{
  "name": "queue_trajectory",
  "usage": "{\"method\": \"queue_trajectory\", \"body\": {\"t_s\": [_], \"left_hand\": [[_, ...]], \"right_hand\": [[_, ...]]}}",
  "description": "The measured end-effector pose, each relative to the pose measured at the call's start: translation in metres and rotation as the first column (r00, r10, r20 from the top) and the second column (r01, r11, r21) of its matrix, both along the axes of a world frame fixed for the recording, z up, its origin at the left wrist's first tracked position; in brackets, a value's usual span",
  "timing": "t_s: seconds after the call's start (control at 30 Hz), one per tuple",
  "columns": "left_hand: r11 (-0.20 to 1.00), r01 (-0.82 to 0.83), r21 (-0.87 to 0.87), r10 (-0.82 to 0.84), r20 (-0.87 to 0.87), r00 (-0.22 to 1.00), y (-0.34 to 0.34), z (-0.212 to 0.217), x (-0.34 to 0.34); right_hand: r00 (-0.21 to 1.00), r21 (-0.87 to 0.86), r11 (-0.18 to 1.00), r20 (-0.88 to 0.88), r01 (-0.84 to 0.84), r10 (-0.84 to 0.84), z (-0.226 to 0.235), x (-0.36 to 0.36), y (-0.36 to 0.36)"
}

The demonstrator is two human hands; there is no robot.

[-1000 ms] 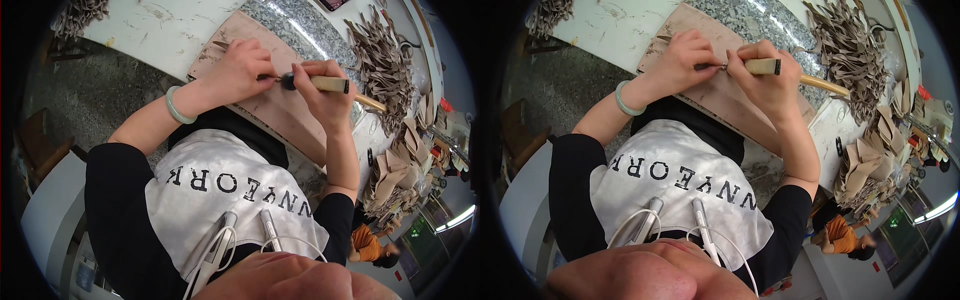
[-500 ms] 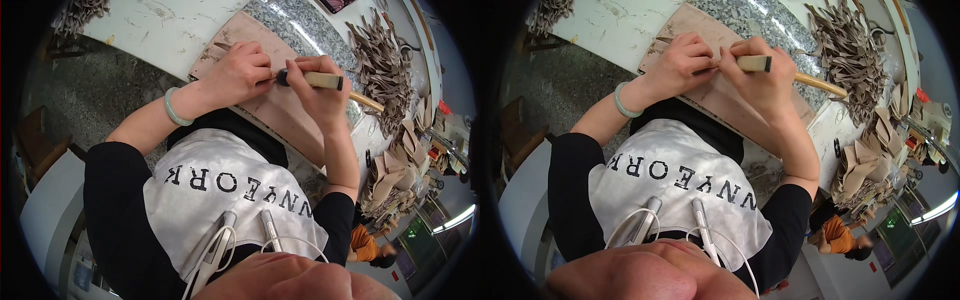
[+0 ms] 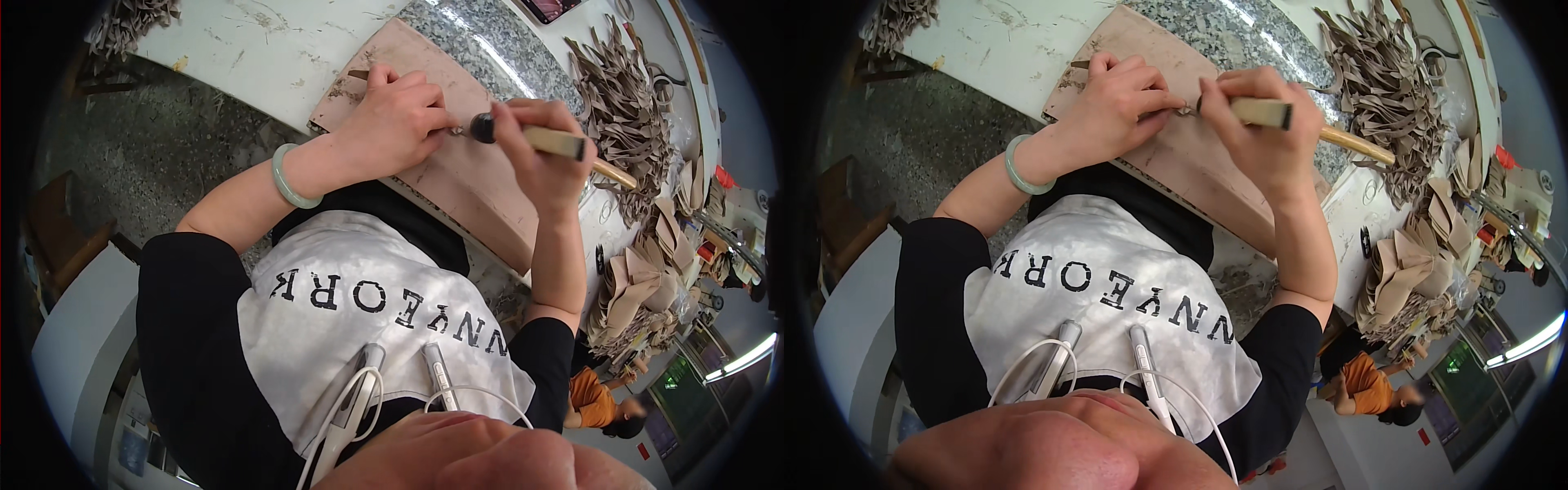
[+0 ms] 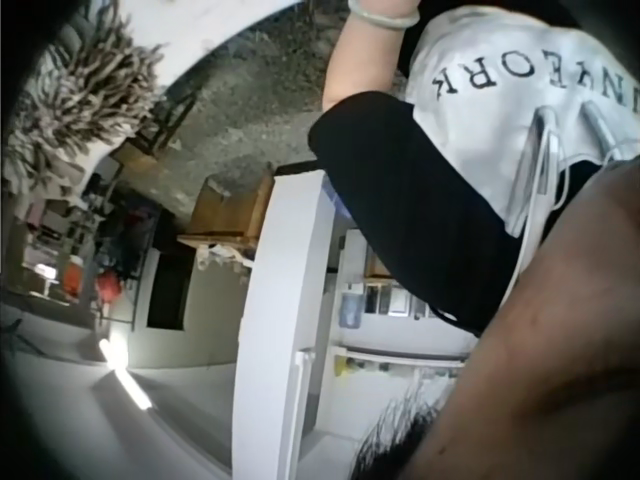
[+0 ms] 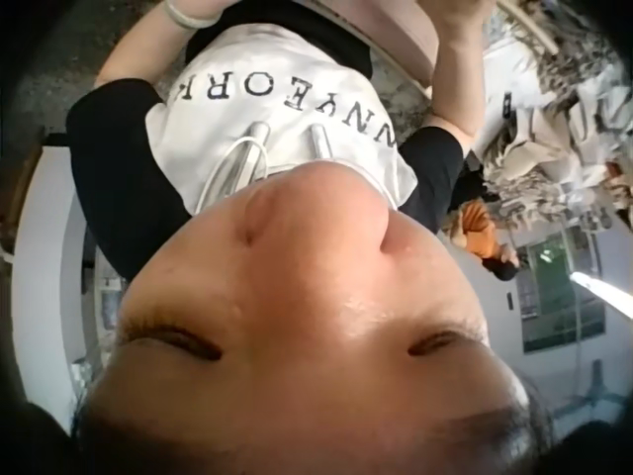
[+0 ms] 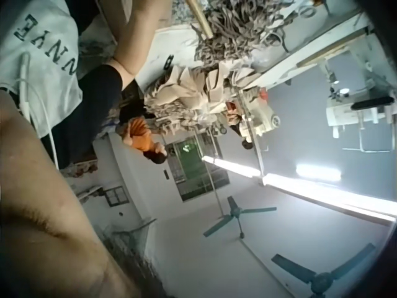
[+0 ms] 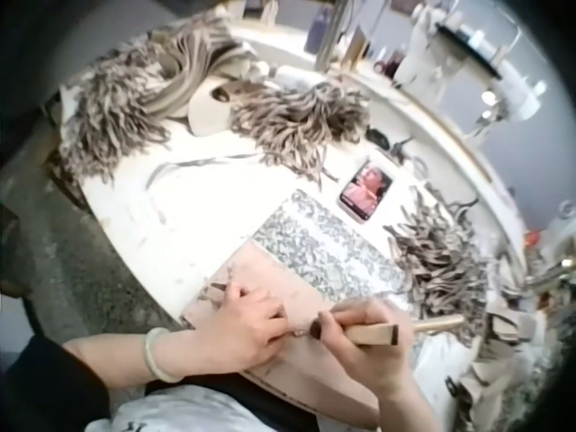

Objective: The person cuts a strap using snips, then repeatedly positions leather straps onto a board and rubs them with a handheld burnishing tool.

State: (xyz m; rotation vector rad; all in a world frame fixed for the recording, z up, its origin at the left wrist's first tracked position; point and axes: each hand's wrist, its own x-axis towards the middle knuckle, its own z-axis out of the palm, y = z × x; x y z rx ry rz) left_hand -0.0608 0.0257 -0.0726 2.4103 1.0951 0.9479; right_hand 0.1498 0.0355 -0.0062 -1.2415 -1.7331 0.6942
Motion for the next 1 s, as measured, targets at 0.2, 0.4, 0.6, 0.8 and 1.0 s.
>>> {"method": "queue_trajectory", "body": {"t_s": [0.2, 0.4, 0.6, 0.8, 1.0], "left_hand": [[0.998, -0.050, -0.042, 0.051, 0.034, 0.998, -0.001, 0.002, 0.006], [0.986, -0.155, -0.054, 0.157, 0.030, 0.987, -0.002, -0.002, 0.013], [0.991, -0.126, -0.054, 0.129, 0.058, 0.990, 0.000, 0.000, 0.010], [0.991, -0.117, -0.065, 0.120, 0.049, 0.992, -0.001, -0.001, 0.010], [0.985, -0.116, -0.129, 0.125, 0.068, 0.990, -0.001, 0.000, 0.008]], "right_hand": [[0.997, 0.081, 0.996, 0.065, -0.039, 0.034, -0.018, 0.011, -0.004], [0.969, 0.144, 0.979, 0.221, -0.148, 0.114, 0.015, 0.011, -0.008], [0.965, 0.175, 0.969, 0.225, -0.174, 0.133, -0.007, 0.009, 0.000], [0.943, 0.157, 0.958, 0.272, -0.238, 0.190, 0.002, 0.012, -0.001], [0.979, 0.098, 0.982, 0.140, -0.162, 0.148, -0.011, 0.008, 0.001]]}}
